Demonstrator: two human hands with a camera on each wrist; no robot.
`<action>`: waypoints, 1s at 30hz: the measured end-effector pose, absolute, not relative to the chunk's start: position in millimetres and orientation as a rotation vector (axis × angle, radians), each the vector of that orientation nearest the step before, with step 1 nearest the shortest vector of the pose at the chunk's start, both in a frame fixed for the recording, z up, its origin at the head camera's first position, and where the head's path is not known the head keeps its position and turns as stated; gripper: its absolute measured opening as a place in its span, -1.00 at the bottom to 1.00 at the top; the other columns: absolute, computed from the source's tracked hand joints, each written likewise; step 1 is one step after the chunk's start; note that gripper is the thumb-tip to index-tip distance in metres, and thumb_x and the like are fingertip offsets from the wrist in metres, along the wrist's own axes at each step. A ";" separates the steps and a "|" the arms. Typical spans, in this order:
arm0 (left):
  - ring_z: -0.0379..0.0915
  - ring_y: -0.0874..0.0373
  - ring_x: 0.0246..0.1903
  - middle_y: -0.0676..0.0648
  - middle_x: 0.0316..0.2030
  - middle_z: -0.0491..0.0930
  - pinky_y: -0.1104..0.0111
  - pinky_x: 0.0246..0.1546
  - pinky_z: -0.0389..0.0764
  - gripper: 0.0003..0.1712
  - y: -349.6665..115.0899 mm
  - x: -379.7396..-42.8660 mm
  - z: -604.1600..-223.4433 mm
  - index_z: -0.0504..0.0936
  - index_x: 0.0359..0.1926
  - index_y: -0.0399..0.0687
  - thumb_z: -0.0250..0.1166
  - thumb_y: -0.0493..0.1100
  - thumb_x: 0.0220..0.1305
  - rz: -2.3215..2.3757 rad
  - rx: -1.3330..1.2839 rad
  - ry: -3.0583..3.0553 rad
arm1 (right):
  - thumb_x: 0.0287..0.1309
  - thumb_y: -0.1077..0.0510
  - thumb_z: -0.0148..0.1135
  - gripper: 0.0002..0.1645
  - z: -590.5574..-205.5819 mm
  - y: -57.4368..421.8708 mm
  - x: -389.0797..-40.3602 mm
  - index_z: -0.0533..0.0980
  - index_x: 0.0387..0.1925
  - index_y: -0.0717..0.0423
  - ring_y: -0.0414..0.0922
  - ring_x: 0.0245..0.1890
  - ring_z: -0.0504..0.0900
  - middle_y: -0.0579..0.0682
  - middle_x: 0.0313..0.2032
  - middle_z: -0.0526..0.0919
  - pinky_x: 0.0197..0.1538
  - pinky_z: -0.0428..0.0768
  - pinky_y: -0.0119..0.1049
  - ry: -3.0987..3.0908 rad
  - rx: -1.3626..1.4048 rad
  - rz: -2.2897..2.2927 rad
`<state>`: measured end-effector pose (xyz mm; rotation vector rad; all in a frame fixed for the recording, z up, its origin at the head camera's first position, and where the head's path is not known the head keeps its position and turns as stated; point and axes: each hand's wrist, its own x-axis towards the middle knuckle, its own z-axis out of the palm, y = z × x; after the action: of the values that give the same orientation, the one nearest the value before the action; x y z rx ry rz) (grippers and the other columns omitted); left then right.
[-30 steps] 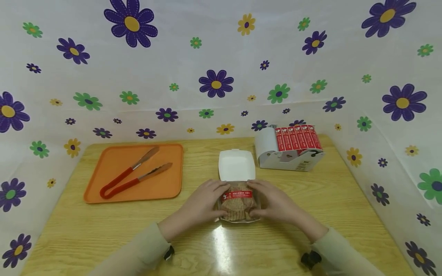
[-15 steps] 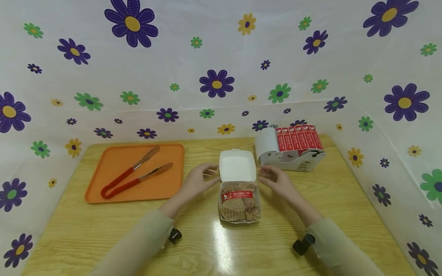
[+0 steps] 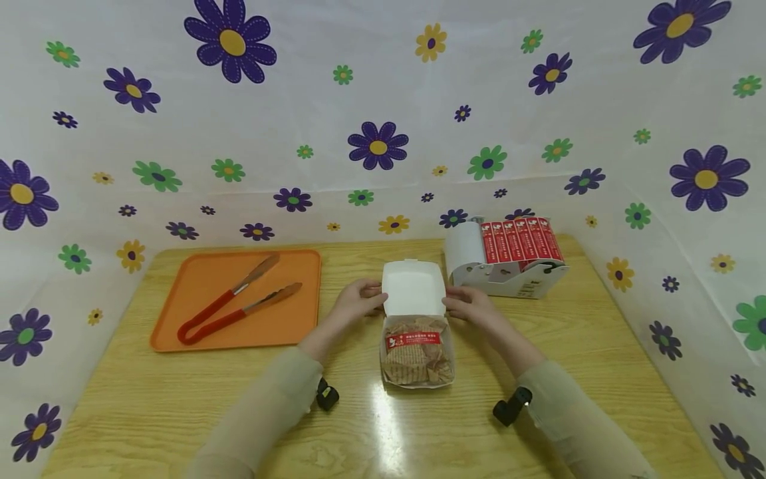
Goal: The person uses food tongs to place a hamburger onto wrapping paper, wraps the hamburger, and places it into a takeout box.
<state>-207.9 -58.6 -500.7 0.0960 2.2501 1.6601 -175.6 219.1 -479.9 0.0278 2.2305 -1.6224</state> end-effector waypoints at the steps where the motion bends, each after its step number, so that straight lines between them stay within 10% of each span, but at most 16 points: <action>1: 0.59 -0.27 0.27 -0.41 0.31 0.58 0.07 0.19 0.75 -0.42 -58.0 -208.6 -501.4 0.47 0.43 -0.34 0.31 -0.16 0.53 1.658 0.098 2.252 | 0.61 0.14 0.04 -0.25 -479.9 219.0 -176.2 0.11 0.56 0.55 0.37 0.46 0.43 0.54 0.50 0.28 0.49 0.55 0.04 2.222 0.032 -1.629; 30: 0.63 -0.26 0.17 -0.37 0.27 0.60 0.00 0.23 0.73 -0.43 -56.9 -188.0 -458.4 0.52 0.38 -0.32 0.07 0.05 0.68 1.836 0.215 2.205 | 0.69 -0.03 -0.15 -0.29 -433.8 224.3 -159.6 0.29 0.45 0.54 0.39 0.38 0.51 0.53 0.38 0.44 0.52 0.46 0.22 2.309 -0.080 -1.677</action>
<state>-188.0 -56.9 -458.4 0.2151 2.2048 1.8359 -159.6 224.3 -433.8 -0.0803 2.3089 -1.6766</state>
